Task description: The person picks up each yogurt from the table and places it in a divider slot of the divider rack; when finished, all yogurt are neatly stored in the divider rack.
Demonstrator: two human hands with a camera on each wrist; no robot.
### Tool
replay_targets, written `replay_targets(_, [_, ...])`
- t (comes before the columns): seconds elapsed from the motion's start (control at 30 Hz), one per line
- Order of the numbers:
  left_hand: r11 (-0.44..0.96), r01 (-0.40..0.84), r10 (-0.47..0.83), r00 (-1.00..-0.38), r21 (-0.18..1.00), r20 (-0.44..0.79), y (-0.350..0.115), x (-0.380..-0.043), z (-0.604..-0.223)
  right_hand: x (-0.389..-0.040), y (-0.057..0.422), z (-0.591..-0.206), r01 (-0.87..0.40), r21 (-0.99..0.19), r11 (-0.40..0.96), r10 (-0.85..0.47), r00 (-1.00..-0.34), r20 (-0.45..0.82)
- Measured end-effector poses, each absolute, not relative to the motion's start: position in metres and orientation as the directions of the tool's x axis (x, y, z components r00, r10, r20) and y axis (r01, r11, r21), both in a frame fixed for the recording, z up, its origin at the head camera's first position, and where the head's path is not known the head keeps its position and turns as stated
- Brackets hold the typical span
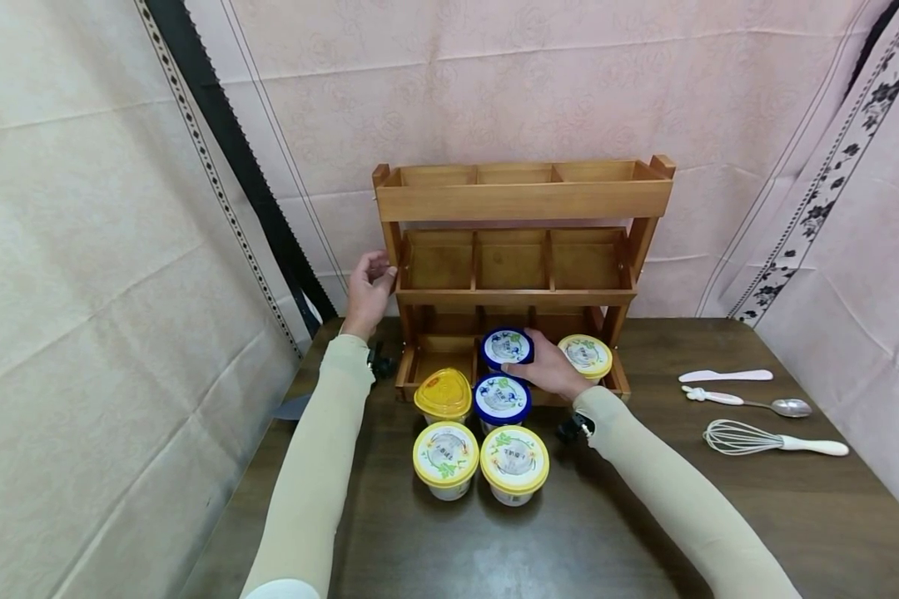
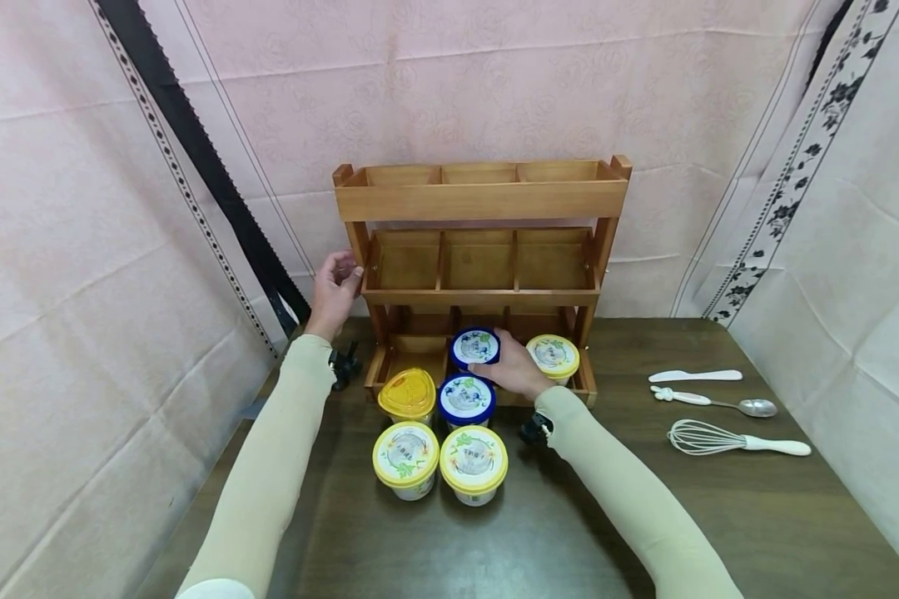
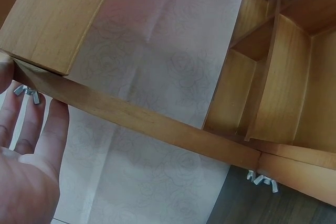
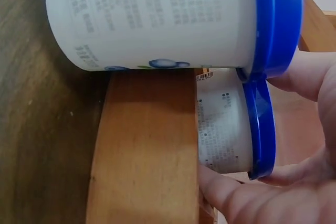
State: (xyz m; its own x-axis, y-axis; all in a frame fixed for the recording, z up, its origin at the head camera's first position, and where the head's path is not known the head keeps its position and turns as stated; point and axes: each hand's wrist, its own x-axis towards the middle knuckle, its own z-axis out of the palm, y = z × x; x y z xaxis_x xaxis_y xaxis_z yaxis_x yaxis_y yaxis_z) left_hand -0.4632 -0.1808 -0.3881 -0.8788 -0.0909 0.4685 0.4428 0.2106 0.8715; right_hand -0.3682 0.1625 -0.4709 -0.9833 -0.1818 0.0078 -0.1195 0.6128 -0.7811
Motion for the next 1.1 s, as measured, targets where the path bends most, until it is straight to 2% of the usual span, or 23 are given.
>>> replay_targets(0.57, [0.191,0.448,-0.093,-0.877,0.873,0.471,-0.18,-0.464,-0.388,-0.348,0.177,-0.45,-0.149,-0.795,0.588,-0.21,-0.977,0.028])
replay_targets(1.1, [0.202,0.435,-0.096,-0.883,0.877,0.46,-0.18,-0.463,-0.388,-0.317,0.186,-0.44,-0.309,-0.809,0.5,-0.25,-0.946,0.206])
